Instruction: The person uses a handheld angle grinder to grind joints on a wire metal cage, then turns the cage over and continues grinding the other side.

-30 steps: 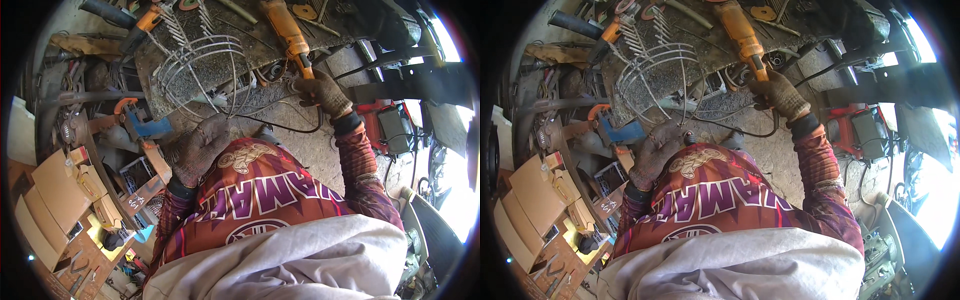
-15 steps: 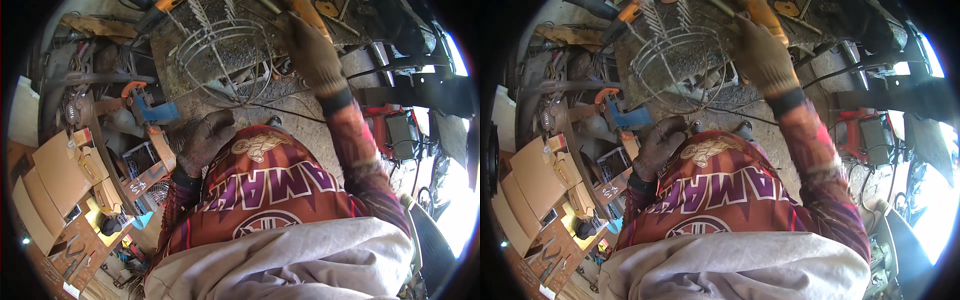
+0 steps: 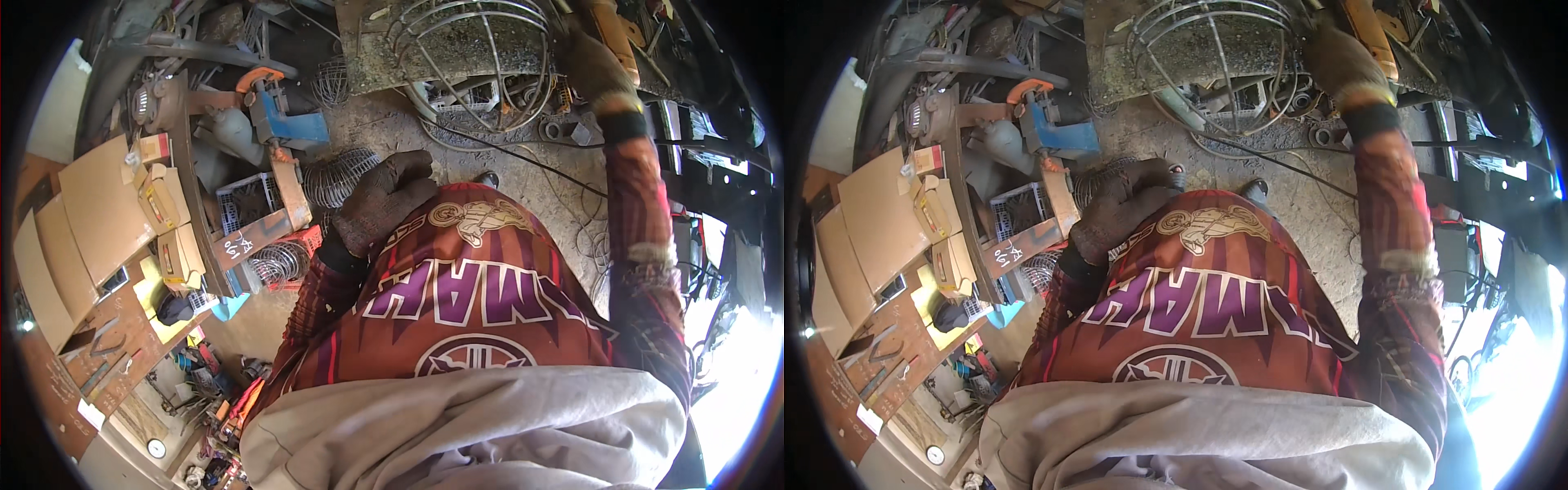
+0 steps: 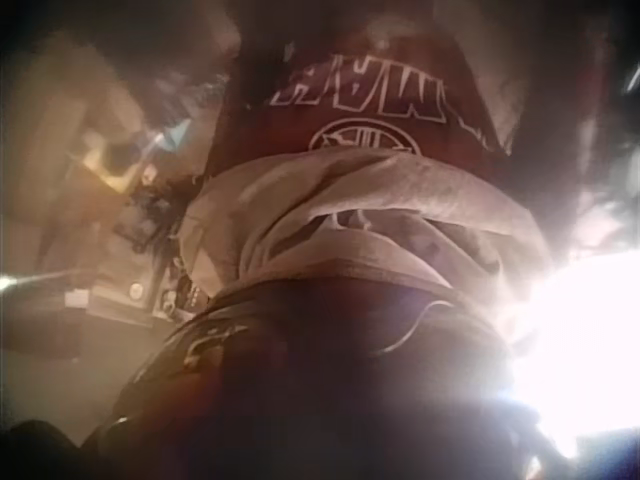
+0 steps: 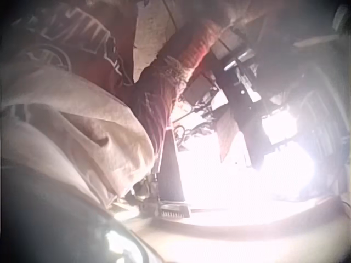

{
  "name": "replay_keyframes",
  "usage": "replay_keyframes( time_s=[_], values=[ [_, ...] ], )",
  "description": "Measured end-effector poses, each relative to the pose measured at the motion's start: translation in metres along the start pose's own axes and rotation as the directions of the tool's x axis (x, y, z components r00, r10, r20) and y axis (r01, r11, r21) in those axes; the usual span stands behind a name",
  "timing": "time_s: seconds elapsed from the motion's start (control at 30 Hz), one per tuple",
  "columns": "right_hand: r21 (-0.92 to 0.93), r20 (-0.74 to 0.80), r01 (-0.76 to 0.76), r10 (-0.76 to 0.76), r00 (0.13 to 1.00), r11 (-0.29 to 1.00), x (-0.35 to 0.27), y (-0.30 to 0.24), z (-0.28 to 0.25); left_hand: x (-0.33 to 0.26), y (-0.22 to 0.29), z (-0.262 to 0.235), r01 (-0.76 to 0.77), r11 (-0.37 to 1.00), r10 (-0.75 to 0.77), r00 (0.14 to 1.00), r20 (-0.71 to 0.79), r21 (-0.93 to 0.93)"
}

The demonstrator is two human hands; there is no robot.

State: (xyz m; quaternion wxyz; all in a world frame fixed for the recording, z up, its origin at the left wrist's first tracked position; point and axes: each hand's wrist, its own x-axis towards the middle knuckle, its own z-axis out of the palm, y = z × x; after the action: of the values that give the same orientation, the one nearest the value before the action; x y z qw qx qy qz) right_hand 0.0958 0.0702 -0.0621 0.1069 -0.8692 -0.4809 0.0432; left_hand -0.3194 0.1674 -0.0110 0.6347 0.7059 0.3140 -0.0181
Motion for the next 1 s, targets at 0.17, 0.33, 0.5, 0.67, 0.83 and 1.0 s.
replay_keyframes(
  time_s=[0.17,0.33,0.5,0.67,0.83,1.0],
  values=[
    [0.722,0.270,-0.465,0.409,0.871,0.513,-0.126,-0.112,-0.091,0.009,-0.006,-0.032,-0.116,0.985,0.124,0.991,0.058,-0.124],
    [0.915,0.289,-0.377,0.421,0.860,0.144,-0.183,-0.212,-0.053,0.037,0.031,-0.046,-0.250,0.943,0.302,0.920,0.248,-0.220],
    [0.872,0.283,-0.372,0.291,0.914,0.318,-0.179,-0.275,-0.014,0.065,0.015,-0.059,-0.088,0.937,0.222,0.897,0.381,-0.339],
    [0.901,0.206,-0.301,0.302,0.931,0.311,-0.175,-0.311,0.009,0.074,-0.005,-0.064,0.086,0.884,0.098,0.927,0.363,-0.459],
    [0.910,0.249,-0.331,0.309,0.918,0.249,-0.158,-0.340,0.004,0.084,-0.006,-0.078,0.075,0.925,0.051,0.947,0.317,-0.372],
    [0.899,0.269,-0.366,0.358,0.894,0.239,-0.151,-0.346,0.005,0.089,-0.009,-0.082,0.115,0.879,0.071,0.928,0.367,-0.462]
  ],
)
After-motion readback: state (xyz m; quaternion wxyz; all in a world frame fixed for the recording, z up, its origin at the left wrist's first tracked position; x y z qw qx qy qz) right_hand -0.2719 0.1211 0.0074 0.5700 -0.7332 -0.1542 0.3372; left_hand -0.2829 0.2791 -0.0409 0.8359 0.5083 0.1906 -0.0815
